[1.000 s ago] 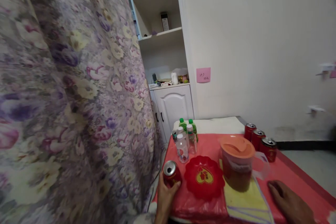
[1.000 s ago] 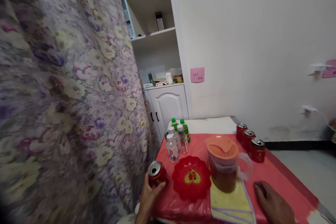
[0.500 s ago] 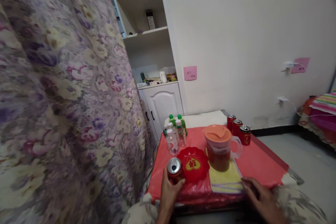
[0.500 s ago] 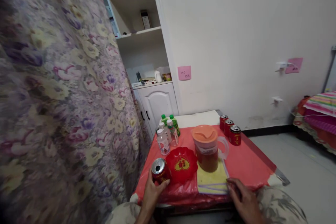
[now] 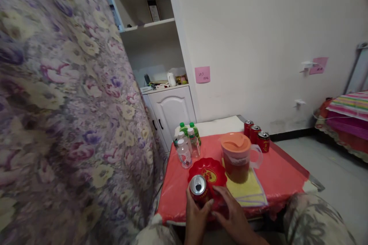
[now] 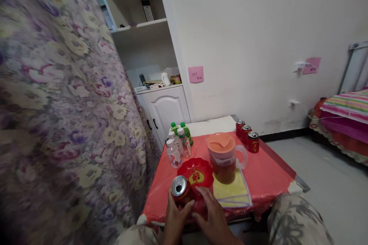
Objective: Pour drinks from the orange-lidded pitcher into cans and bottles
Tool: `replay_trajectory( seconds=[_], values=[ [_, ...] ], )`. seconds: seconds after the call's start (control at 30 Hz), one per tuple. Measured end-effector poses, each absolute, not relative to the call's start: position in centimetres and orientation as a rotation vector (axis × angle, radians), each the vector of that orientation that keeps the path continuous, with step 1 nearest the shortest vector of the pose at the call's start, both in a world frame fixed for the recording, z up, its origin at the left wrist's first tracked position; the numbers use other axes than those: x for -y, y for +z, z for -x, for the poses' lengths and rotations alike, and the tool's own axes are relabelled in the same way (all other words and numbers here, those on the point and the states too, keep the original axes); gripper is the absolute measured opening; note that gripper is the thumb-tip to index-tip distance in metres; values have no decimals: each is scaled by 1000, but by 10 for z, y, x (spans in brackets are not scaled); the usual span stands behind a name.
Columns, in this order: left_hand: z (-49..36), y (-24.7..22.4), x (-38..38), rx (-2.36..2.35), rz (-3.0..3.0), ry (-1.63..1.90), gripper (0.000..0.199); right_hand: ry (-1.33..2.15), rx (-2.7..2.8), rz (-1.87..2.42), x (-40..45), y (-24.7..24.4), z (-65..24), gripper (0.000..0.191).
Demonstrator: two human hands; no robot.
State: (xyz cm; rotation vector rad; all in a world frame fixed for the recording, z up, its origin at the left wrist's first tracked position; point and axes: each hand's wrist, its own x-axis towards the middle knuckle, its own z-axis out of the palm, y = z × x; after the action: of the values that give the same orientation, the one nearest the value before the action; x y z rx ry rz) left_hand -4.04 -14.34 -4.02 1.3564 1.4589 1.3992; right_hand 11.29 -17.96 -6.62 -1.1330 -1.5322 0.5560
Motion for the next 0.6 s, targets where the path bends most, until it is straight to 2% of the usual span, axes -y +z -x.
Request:
replay_trajectory(
  seconds=[0.1,0.37,0.6],
  values=[
    [31,-47,149,-1391,-1350,1375,86,574,1517,1135,177,-71,-106,70],
    [20,-57,159,-1182,-1386,1358,79,448,1402,1130,168,-72,-108,67],
    [32,-52,155,-1118,-1374,1373,76,512,1406,1145,170,-67,-114,67]
  ],
)
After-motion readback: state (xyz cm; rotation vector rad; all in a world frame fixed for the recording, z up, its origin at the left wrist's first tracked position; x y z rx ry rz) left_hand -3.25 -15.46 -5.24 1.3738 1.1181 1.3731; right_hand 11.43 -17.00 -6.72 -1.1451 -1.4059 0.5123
